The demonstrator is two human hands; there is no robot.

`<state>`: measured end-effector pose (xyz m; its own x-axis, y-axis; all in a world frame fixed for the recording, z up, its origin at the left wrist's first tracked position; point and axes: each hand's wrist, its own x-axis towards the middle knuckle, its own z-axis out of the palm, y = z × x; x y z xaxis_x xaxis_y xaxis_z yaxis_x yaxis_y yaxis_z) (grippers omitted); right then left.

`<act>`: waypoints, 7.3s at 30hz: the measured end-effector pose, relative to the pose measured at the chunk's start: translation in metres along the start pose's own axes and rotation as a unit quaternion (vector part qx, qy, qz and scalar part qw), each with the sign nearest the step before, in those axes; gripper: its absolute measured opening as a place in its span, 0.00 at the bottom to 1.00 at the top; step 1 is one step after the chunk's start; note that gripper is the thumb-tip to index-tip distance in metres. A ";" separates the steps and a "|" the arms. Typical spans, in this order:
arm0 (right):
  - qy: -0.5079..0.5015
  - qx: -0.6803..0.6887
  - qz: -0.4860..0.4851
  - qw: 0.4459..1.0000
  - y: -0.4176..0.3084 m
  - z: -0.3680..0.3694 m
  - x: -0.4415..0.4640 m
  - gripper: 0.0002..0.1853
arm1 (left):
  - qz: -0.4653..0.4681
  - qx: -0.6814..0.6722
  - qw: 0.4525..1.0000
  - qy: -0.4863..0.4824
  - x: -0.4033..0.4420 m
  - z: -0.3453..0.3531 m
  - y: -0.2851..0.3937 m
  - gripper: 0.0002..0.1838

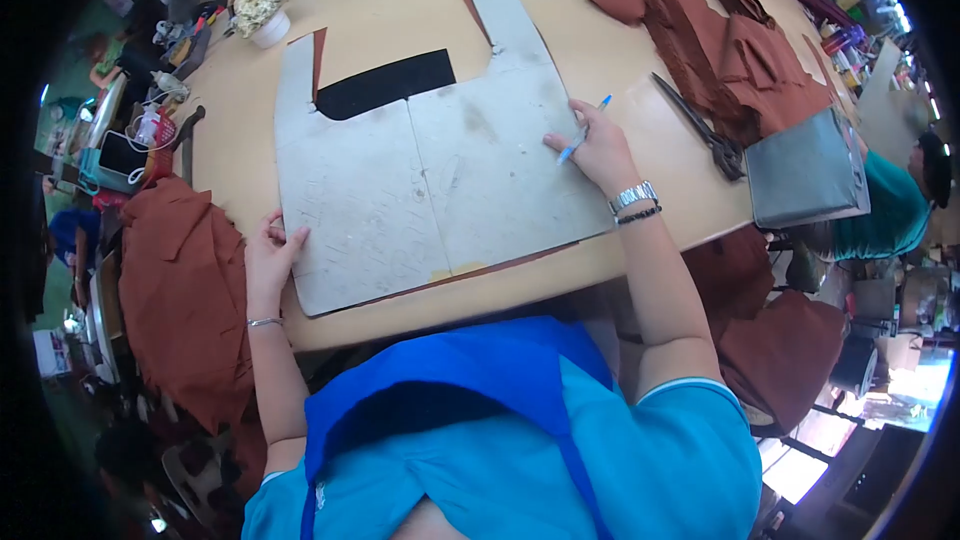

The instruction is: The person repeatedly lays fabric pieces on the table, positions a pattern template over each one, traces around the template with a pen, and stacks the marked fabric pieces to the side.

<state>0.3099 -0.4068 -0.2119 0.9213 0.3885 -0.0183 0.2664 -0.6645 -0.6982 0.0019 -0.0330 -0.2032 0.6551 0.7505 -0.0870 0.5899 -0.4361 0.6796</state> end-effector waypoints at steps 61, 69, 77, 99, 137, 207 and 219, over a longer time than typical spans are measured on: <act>-0.032 0.395 -0.018 0.918 -0.069 0.059 0.029 0.22 | 0.321 0.151 0.929 -0.107 0.099 0.094 0.122 0.25; -0.022 0.308 -0.144 0.940 -0.097 0.104 0.053 0.10 | 0.302 0.218 0.917 -0.146 0.101 0.084 0.136 0.26; 0.011 0.228 -0.230 0.946 -0.115 0.137 0.065 0.07 | 0.338 0.190 0.918 -0.086 0.098 0.091 0.124 0.24; -0.018 0.318 -0.152 0.936 -0.134 0.151 0.076 0.08 | 0.205 0.173 0.963 0.034 0.063 0.083 0.079 0.36; -0.085 0.371 -0.176 0.908 -0.191 0.224 0.109 0.08 | 0.179 0.192 0.965 -0.007 0.066 0.084 0.076 0.40; 0.115 0.418 -0.037 0.900 -0.028 0.050 0.112 0.10 | 0.204 0.198 0.957 -0.056 0.042 0.084 0.081 0.39; 0.069 0.185 -0.001 0.980 0.032 -0.001 -0.036 0.16 | 0.137 0.193 0.972 -0.002 0.020 0.038 0.020 0.48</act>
<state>0.2860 -0.4426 -0.2325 0.9571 0.2828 0.0635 0.1717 -0.3767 -0.9103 0.0454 -0.0456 -0.2191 0.8134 0.5791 0.0548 0.5267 -0.7732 0.3532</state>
